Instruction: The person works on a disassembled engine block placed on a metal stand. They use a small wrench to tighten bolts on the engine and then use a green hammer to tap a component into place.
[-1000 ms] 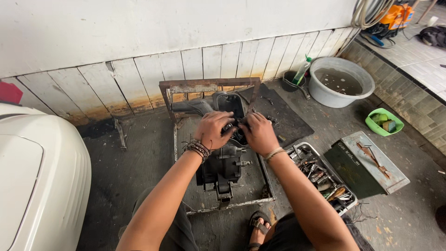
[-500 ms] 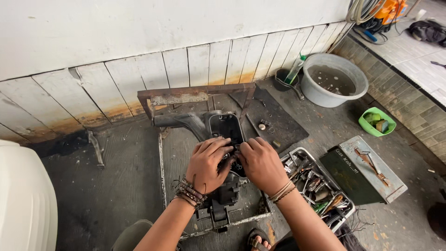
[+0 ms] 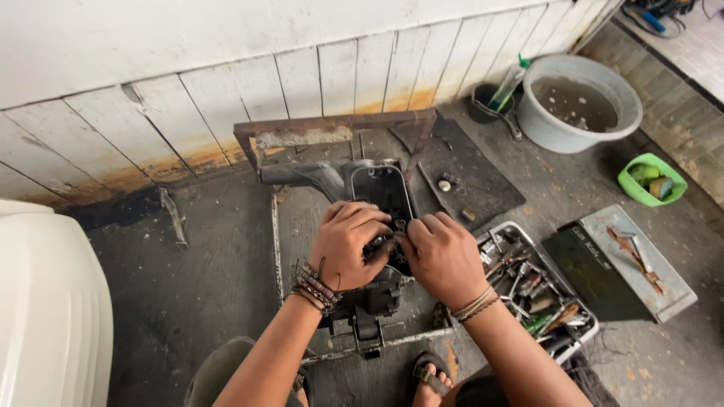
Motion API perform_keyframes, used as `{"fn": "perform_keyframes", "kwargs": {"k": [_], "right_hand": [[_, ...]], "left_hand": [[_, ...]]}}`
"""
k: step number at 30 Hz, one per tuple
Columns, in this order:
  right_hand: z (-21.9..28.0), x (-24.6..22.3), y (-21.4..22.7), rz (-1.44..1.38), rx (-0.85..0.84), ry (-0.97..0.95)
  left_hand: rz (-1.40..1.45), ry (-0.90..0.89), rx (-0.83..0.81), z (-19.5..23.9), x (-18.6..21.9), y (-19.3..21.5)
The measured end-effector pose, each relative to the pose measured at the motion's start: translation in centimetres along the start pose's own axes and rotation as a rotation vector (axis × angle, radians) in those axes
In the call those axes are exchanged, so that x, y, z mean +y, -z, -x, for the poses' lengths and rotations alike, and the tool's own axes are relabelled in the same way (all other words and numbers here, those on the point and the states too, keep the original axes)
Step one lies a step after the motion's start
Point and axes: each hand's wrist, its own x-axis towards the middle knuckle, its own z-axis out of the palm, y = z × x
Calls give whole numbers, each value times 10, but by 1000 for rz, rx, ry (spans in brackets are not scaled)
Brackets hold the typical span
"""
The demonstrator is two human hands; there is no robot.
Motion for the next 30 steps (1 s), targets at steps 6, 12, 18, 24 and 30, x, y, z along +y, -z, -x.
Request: {"fn": "perform_keyframes", "kwargs": {"k": [6, 12, 18, 24, 30], "right_hand": [[-5, 0, 11, -27, -113, 92], [-2, 1, 11, -93, 17, 22], [-10, -2, 8, -11, 36, 102], [-15, 2, 19, 11, -48, 227], [4, 2, 16, -130, 12, -10]], "left_hand": [[-18, -24, 1, 6, -4, -5], [4, 5, 11, 14, 0, -6], [24, 30, 0, 13, 2, -4], [17, 12, 22, 13, 0, -5], [25, 10, 43, 15, -2, -7]]}}
